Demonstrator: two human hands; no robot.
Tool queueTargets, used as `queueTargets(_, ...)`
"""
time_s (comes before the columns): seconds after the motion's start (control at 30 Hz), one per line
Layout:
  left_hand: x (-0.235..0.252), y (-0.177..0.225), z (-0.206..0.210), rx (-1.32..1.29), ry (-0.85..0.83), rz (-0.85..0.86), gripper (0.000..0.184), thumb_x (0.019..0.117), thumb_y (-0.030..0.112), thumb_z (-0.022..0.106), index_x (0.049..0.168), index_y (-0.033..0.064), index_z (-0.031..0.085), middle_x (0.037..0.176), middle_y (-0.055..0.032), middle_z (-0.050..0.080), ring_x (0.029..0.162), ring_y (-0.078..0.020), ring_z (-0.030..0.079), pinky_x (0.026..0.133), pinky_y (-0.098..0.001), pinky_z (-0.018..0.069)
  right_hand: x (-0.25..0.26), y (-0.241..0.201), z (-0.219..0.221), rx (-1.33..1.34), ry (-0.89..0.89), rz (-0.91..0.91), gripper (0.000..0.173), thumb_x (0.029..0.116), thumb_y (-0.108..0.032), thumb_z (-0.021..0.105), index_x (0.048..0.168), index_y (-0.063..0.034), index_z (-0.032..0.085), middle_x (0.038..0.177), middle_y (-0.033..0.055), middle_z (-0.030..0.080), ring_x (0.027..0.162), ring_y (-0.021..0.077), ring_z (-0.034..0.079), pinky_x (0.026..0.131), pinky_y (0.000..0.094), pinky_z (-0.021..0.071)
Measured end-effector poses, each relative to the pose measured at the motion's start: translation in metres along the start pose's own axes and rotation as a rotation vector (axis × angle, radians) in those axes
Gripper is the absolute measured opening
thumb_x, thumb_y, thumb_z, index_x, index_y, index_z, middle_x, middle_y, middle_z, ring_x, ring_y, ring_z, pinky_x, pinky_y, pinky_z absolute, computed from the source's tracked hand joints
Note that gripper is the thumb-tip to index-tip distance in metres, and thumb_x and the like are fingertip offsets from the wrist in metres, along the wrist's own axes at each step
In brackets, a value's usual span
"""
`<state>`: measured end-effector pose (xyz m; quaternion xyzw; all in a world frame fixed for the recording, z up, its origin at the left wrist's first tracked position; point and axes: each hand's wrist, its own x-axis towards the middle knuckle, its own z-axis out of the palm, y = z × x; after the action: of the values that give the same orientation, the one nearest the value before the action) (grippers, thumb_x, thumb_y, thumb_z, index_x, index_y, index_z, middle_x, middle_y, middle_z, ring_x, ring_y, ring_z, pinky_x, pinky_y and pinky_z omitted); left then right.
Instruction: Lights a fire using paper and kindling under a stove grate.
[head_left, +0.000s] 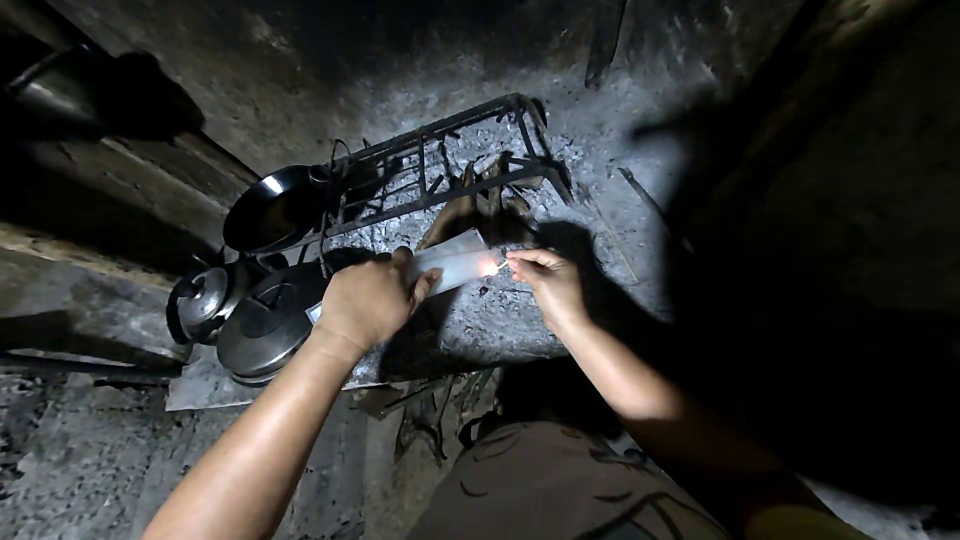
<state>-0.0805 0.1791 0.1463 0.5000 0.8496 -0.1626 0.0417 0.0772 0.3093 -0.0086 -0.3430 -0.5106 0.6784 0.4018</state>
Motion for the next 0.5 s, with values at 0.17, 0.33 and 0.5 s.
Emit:
queueTargets(0.17,-0.0009,-0.0004,-0.0017,0.012,0.006,-0.001,0.065,0.1049,0.063,0.039,0.124,0.0049,0.061,0.094,-0.0255,0.070,0.090,-0.0495,0.070,0.072,-0.0664,0.0528,0.0003,-0.0008,0.0005,0.000,0.007,-0.004,0.013,0.0953,0.000,0.069,0.107,0.0003,0.075,0.094,0.0051,0.074,0.077,0.0059,0.067,0.075,0.0235,0.0578)
queueTargets(0.33,0.0001,-0.0047,0.0008,-0.005,0.021,0.002,0.066,0.1049,0.063,0.039,0.127,0.0052,0.061,0.096,-0.0257,0.070,0.091,-0.0499,0.070,0.073,-0.0673,0.0527,0.0005,0.0000,0.0011,0.012,0.006,-0.015,0.012,0.0953,0.000,0.069,0.106,0.0003,0.075,0.094,0.0055,0.074,0.076,0.0065,0.067,0.075,0.0237,0.0582)
queueTargets(0.5,-0.0004,-0.0062,0.0016,-0.027,-0.006,-0.011,0.067,0.1048,0.063,0.038,0.134,0.0065,0.059,0.102,-0.0271,0.070,0.095,-0.0500,0.069,0.076,-0.0683,0.0525,0.0008,0.0013,0.0017,0.014,0.013,-0.022,0.013,0.0952,0.000,0.069,0.107,0.0005,0.075,0.094,0.0059,0.074,0.076,0.0070,0.068,0.075,0.0239,0.0588)
